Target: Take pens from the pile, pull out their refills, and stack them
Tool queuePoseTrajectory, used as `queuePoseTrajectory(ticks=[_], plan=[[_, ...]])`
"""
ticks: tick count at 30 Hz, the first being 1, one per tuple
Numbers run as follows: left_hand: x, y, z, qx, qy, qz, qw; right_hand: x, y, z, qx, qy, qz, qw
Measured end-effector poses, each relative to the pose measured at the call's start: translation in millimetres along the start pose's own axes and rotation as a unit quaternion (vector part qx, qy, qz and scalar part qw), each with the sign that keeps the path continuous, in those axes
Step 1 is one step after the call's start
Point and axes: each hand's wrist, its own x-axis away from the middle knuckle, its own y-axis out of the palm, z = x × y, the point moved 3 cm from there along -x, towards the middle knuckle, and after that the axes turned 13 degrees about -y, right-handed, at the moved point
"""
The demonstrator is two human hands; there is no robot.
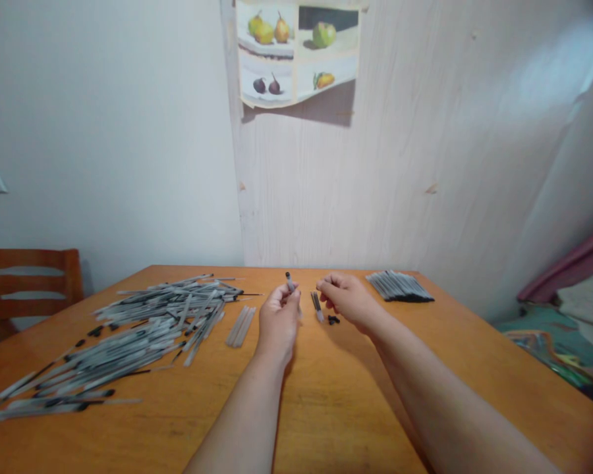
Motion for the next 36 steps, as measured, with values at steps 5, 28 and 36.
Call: queuePoseTrajectory(ticks=[5,28,36], plan=[[-3,2,-8,-0.156,0.102,-0.027,0.982,4,-2,-17,0.003,-0.021,-0.006,1.0],[26,18,3,-0.497,0.335,-0.017,0.8,31,-48,18,0.296,0.065,-0.092,0.949],[18,11,3,-0.48,0.338,0.025,0.809,73,-119,44,0.431,0.21,0.034,0.877]])
